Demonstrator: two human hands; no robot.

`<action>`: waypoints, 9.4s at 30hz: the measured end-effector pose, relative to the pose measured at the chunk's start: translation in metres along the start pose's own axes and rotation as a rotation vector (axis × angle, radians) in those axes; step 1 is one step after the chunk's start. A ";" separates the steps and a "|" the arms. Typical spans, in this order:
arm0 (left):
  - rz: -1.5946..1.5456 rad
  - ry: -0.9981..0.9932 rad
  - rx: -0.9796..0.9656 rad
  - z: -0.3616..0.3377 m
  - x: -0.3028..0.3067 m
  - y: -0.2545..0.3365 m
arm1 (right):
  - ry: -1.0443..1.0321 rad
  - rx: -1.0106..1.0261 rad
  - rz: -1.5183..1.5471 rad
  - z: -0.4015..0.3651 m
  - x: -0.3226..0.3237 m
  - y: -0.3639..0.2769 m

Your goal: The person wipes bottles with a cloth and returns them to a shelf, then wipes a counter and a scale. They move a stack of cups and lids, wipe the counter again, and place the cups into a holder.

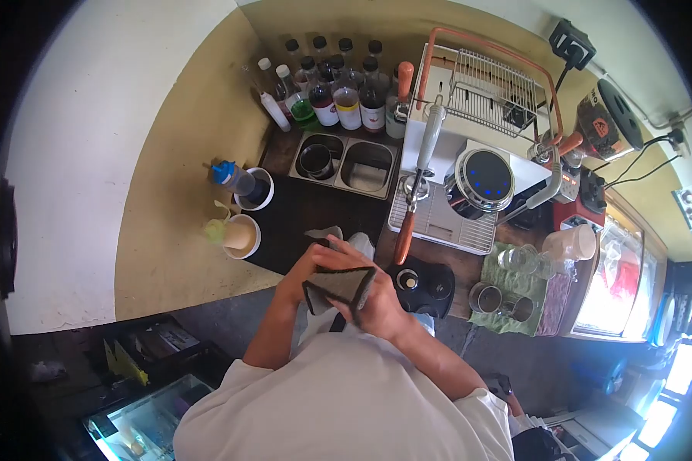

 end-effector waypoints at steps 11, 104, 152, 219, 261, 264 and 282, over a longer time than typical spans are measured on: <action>-0.100 -0.035 0.106 -0.006 0.001 -0.017 | -0.101 -0.032 0.194 -0.001 0.001 0.003; -0.236 0.709 -0.541 0.243 0.153 0.267 | -0.005 -0.694 0.516 -0.067 -0.002 0.077; 0.777 -0.051 0.182 0.478 0.119 -0.018 | -0.140 -0.722 0.695 -0.087 0.010 0.103; 0.430 -0.112 -0.259 0.004 -0.057 0.058 | 0.110 -0.182 -0.257 0.011 -0.015 0.071; 0.897 0.670 -0.603 0.320 0.205 0.358 | -0.202 0.144 -1.111 0.032 0.001 0.004; 0.695 0.716 -0.996 0.234 0.170 0.427 | -0.202 0.169 -1.113 0.032 -0.006 0.005; -0.593 0.190 -0.422 0.106 0.082 0.152 | -0.061 -0.020 0.062 0.020 0.017 0.042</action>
Point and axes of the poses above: each hand's wrist, its own z-axis towards the middle knuckle, its own x-axis out of the back of the hand, y = z × x, the point moved 6 cm from there along z, towards the middle knuckle, and after that the axes turned 12 degrees about -z, right-handed, at the moved point
